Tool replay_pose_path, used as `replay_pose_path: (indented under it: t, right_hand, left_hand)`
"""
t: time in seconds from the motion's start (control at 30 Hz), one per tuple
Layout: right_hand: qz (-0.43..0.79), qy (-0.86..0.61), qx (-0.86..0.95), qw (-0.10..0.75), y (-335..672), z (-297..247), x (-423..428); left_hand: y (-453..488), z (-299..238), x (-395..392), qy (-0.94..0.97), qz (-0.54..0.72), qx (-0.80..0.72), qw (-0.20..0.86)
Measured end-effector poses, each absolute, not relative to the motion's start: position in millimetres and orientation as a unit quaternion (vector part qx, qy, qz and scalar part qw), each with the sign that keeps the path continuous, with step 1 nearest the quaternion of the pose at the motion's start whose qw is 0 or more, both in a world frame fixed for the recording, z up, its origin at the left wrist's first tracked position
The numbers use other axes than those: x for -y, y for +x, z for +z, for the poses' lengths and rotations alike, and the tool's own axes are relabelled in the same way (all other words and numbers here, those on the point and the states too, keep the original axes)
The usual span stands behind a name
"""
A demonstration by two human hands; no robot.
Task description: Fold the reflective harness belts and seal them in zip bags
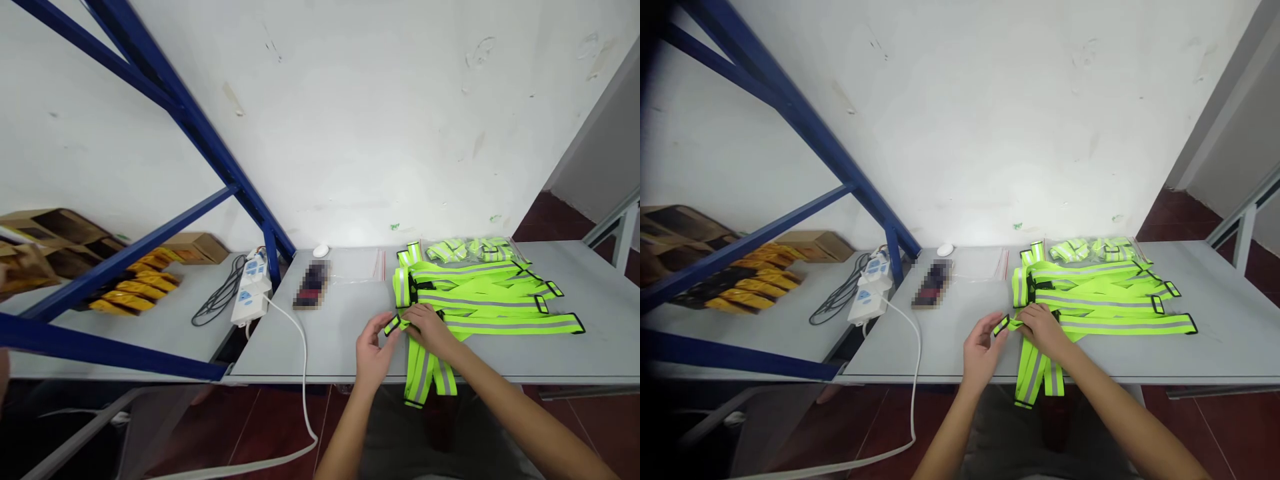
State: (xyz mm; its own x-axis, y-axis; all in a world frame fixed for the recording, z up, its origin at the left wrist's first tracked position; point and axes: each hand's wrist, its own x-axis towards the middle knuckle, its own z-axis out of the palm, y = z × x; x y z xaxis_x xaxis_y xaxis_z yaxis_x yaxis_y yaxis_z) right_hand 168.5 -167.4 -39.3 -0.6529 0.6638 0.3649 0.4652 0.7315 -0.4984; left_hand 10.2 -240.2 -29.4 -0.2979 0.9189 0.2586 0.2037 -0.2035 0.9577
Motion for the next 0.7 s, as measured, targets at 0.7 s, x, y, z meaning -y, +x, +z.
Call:
replay_pose_path:
  t: [0.7]
  right_hand:
    - [0.235,-0.371,0.846,0.301,169,-46,168]
  left_hand:
    - [23,-18,163,0.414,0.621,-0.555,0.367]
